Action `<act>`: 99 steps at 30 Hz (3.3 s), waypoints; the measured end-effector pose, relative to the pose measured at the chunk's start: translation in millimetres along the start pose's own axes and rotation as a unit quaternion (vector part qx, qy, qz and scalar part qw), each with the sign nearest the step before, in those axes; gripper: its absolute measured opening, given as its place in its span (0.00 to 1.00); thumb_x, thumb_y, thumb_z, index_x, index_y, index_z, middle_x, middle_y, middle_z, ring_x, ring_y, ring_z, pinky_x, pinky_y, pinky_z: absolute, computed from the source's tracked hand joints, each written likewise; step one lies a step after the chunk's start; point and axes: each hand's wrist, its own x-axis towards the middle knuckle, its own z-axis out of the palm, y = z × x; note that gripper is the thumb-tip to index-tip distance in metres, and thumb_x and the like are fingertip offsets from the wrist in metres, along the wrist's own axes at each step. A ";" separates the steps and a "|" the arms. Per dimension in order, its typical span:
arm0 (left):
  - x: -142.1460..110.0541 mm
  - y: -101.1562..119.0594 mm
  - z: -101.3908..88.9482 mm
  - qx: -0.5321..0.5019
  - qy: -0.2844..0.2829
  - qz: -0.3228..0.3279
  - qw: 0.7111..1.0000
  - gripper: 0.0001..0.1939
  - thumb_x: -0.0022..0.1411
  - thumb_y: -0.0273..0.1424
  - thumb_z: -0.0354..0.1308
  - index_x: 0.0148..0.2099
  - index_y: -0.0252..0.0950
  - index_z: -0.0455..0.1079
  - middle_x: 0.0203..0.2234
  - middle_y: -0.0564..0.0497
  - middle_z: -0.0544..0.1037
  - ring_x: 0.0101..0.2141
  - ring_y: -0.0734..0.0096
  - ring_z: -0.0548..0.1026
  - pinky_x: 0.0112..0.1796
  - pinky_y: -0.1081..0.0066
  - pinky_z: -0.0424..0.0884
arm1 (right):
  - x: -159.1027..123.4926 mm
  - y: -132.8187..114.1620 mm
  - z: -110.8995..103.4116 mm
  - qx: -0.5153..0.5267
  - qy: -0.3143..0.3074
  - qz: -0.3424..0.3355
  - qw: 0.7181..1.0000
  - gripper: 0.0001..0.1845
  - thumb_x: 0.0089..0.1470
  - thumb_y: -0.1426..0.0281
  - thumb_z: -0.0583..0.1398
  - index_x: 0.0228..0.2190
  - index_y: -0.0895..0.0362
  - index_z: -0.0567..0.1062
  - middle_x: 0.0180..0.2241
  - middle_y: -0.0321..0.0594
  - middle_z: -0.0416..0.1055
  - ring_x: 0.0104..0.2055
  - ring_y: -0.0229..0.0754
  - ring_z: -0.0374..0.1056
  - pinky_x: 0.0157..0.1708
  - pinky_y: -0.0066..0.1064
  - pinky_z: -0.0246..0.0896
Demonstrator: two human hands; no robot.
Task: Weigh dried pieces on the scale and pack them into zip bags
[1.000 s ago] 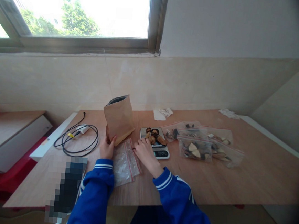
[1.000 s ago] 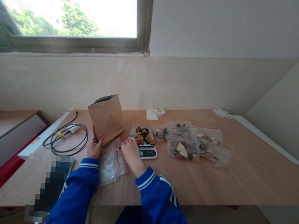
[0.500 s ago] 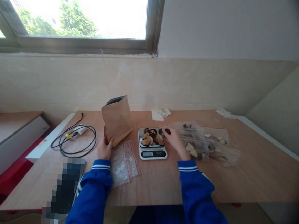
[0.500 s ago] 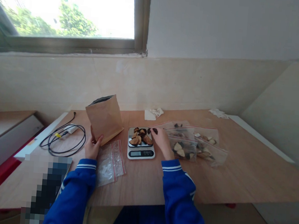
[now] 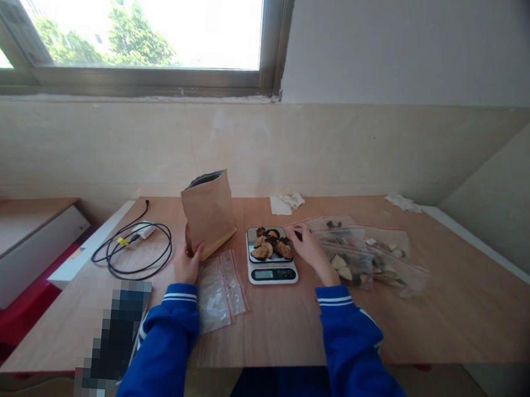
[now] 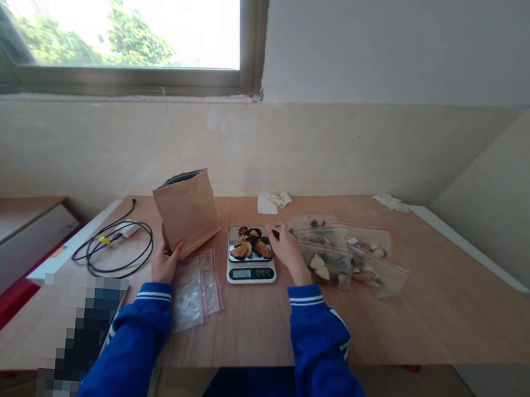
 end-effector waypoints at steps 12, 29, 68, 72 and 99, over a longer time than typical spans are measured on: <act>2.5 -2.5 -0.4 0.059 -0.021 -0.021 0.998 0.25 0.53 0.47 0.59 0.43 0.30 0.72 0.30 0.44 0.76 0.33 0.58 0.75 0.35 0.61 0.71 | -29.4 -21.3 -3.4 0.109 -0.042 -0.045 0.992 0.09 0.59 0.65 0.47 0.41 0.54 0.60 0.32 0.38 0.68 0.34 0.42 0.67 0.38 0.35 0.63; 0.8 -5.3 1.3 -0.027 0.056 0.076 0.995 0.23 0.56 0.40 0.58 0.50 0.34 0.63 0.42 0.43 0.71 0.42 0.62 0.71 0.44 0.60 0.69 | 27.1 -60.4 44.5 0.091 -0.123 -0.168 0.974 0.08 0.52 0.74 0.61 0.37 0.56 0.75 0.38 0.41 0.74 0.41 0.41 0.69 0.42 0.33 0.62; -88.0 52.5 -38.2 0.197 -0.244 0.133 0.940 0.17 0.59 0.37 0.54 0.50 0.38 0.67 0.45 0.44 0.73 0.44 0.57 0.72 0.44 0.56 0.68 | -138.8 23.2 7.3 0.069 0.084 -0.037 0.993 0.13 0.60 0.64 0.51 0.35 0.52 0.75 0.35 0.43 0.71 0.39 0.48 0.67 0.41 0.41 0.63; -106.0 43.4 -32.7 0.260 -0.228 0.090 0.934 0.17 0.60 0.39 0.54 0.51 0.42 0.67 0.49 0.47 0.72 0.47 0.55 0.69 0.45 0.55 0.66 | -138.8 19.9 8.6 0.069 0.071 -0.046 0.994 0.12 0.61 0.65 0.51 0.35 0.52 0.74 0.34 0.43 0.72 0.39 0.47 0.68 0.42 0.40 0.63; -121.1 44.0 -17.4 0.318 -0.176 0.130 0.923 0.24 0.63 0.42 0.49 0.59 0.41 0.62 0.57 0.44 0.67 0.54 0.53 0.65 0.53 0.51 0.59 | -102.9 22.4 10.8 0.124 0.090 -0.048 0.987 0.16 0.61 0.62 0.50 0.40 0.54 0.75 0.36 0.45 0.73 0.35 0.46 0.69 0.36 0.37 0.65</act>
